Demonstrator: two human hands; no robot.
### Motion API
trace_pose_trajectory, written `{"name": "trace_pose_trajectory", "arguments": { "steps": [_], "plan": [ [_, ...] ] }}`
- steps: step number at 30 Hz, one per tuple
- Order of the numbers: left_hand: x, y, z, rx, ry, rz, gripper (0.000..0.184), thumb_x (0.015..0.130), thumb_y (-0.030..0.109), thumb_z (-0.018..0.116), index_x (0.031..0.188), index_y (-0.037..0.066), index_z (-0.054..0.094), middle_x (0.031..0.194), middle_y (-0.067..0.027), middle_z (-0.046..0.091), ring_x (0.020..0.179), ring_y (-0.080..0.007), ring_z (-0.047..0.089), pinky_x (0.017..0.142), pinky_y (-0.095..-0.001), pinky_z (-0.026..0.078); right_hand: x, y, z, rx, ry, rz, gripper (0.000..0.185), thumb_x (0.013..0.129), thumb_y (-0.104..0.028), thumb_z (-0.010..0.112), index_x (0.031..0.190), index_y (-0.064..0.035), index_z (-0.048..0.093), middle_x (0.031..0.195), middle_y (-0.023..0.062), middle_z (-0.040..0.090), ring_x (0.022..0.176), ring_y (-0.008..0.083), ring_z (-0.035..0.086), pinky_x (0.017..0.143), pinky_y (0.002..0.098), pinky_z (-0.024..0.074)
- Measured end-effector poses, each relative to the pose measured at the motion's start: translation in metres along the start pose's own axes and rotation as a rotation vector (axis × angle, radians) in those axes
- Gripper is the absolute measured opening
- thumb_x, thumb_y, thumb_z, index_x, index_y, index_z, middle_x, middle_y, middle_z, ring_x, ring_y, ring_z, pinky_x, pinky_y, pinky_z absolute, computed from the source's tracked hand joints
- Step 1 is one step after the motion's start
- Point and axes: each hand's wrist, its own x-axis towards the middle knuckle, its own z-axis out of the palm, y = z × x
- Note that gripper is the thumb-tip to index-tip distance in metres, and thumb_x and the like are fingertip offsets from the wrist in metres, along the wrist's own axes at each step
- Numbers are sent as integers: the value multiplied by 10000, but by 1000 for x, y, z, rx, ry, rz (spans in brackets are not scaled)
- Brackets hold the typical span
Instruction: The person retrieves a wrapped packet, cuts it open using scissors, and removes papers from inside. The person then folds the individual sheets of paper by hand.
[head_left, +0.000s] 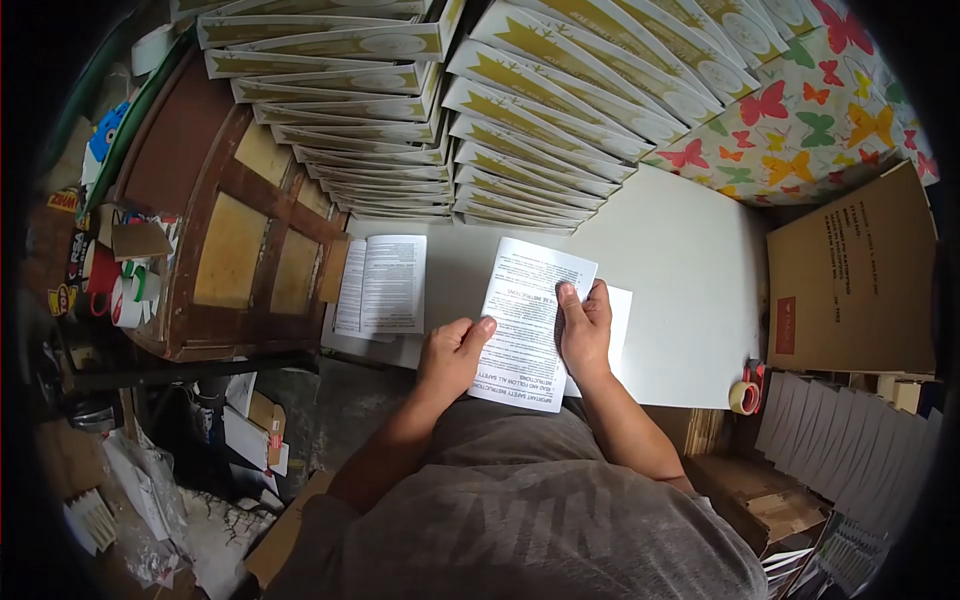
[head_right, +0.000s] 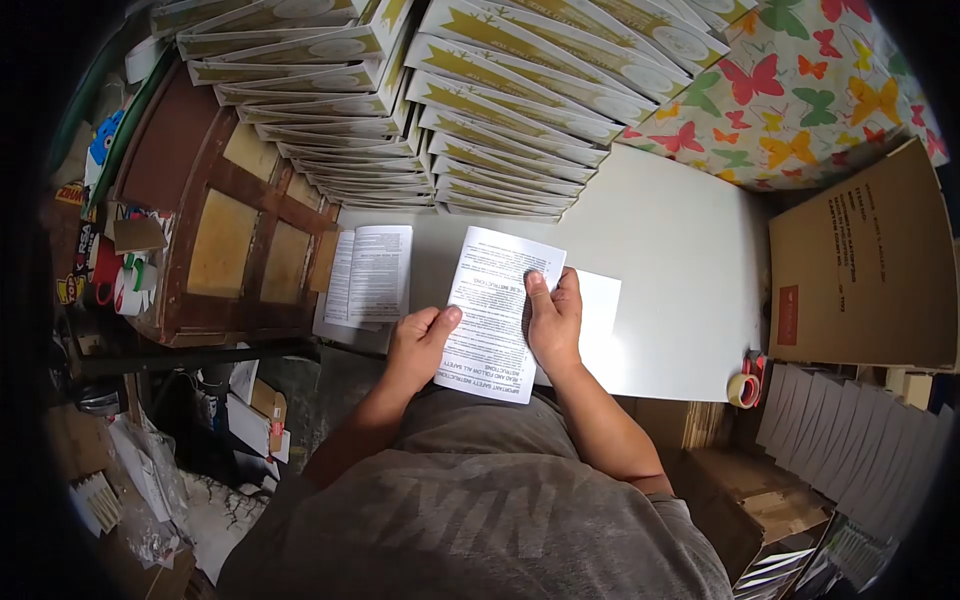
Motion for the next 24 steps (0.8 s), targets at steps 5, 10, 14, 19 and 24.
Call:
{"name": "trace_pose_trajectory", "arguments": {
  "steps": [5,10,14,19,24],
  "plan": [
    [-11,-39,-14,-100,-89,158,246,1026,176,665,909,-39,679,761,-68,653,570,-134,491,569,-285,438,9,14,14,158,42,9,203,1117,-167,554,1126,24,486,1029,140,637,870,135,611,799,275,526],
    [-26,-42,-40,-231,-80,-193,255,1043,190,653,928,-36,691,750,-68,652,599,-126,525,595,-267,454,17,53,26,73,1,46,184,1118,-160,544,1143,15,494,1048,134,638,880,146,610,817,293,526],
    [-39,-72,-79,-225,-145,-274,291,1052,216,648,916,-37,690,762,-68,659,648,-109,549,617,-258,467,27,96,55,61,-69,26,201,1118,-183,537,1160,11,499,1041,130,639,893,168,614,834,317,528],
    [-2,-98,-109,-326,-176,-197,293,977,96,717,1207,-45,605,984,-117,706,830,-144,656,756,-274,541,32,91,109,-354,-201,161,283,1104,-256,541,1188,10,497,1055,167,645,933,243,632,871,371,531],
    [77,-143,-116,-68,216,-71,676,844,41,821,1420,2,468,1155,-205,708,963,-305,713,859,-400,579,29,125,102,-542,-311,301,418,1044,-277,642,1315,5,494,1105,197,646,965,312,665,891,398,546]
  ]
}}
